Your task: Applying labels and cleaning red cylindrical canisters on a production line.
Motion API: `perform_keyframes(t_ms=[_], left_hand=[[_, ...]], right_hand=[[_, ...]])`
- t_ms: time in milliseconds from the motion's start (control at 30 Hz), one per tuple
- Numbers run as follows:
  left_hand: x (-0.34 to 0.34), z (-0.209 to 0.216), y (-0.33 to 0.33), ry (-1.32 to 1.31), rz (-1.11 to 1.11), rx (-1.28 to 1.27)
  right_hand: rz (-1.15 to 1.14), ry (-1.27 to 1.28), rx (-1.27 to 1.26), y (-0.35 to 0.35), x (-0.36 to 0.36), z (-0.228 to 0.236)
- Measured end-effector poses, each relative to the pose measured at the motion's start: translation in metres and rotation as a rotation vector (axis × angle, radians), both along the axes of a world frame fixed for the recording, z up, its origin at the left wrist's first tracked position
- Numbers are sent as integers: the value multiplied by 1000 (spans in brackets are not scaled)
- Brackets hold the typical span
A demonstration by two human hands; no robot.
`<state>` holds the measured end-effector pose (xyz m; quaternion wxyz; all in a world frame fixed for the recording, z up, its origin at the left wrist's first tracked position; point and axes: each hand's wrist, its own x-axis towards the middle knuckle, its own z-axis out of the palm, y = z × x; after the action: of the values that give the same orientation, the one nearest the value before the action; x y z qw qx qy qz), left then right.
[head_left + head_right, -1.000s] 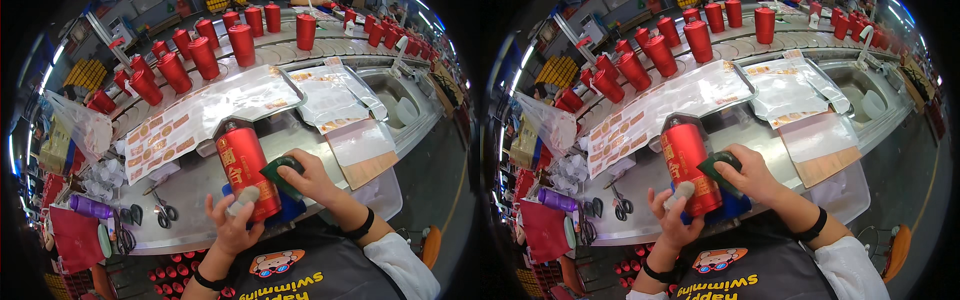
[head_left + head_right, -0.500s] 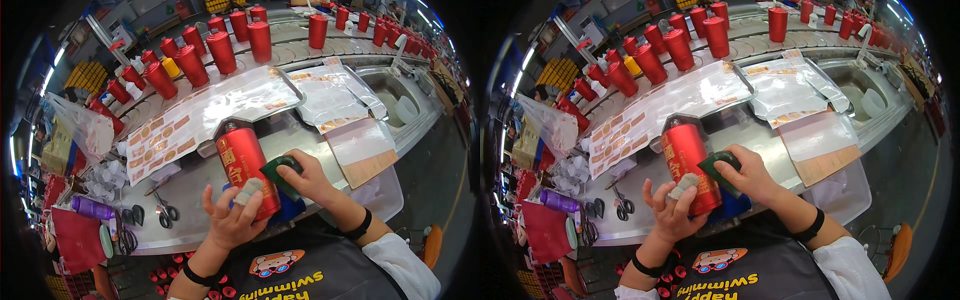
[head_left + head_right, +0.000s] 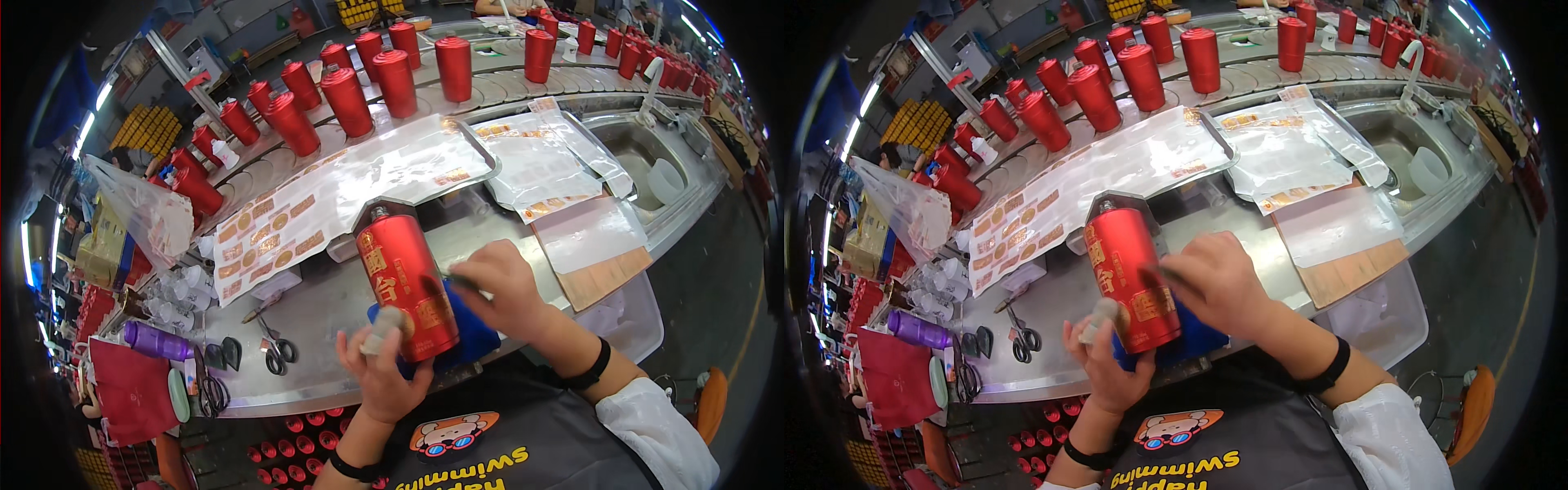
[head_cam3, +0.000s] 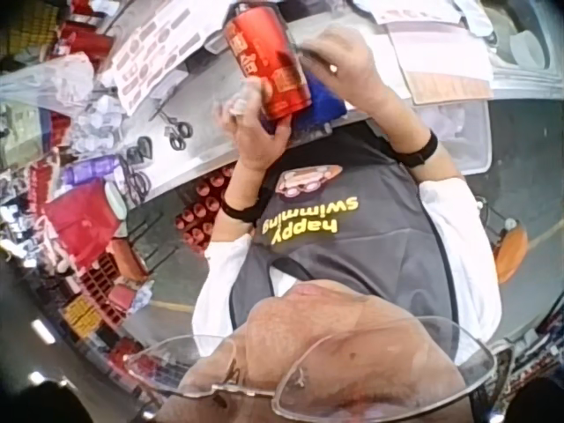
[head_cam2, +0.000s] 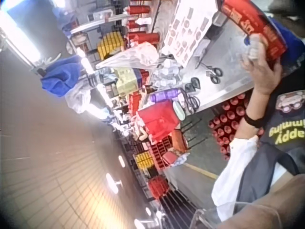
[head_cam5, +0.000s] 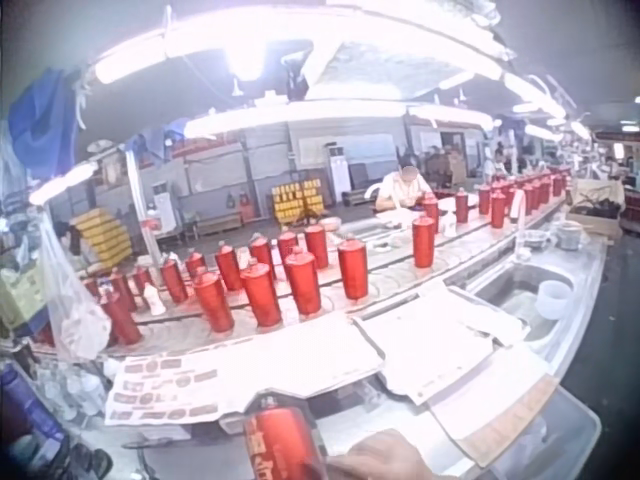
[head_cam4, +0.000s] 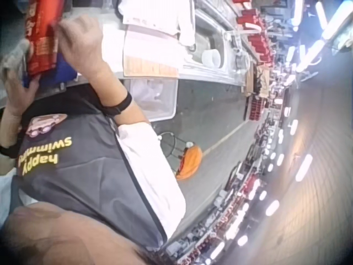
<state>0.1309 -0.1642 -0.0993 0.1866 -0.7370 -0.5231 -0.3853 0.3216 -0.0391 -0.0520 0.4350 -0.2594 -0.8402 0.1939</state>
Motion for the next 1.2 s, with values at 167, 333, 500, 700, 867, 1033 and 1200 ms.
perform_keyframes(t_ms=[167,333,500,700,867,1033,1200], left_hand=[[0,8,1,-110,173,-197],[1,20,2,31,161,-204],[4,7,5,-176,175,-227],[2,21,10,-62,141,-176],[5,6,7,-170,151,-228],[4,3,4,-223,158,-269],[1,-9,2,-210,149,-224]], right_hand=[[604,-103,-57,-9,0,30],[58,-80,-61,8,-8,28],[113,-106,-118,13,-16,29],[159,-130,-70,19,-24,33],[300,-159,-214,8,-26,33],[150,-195,300,-10,-23,42],[295,-81,76,-14,-11,35]])
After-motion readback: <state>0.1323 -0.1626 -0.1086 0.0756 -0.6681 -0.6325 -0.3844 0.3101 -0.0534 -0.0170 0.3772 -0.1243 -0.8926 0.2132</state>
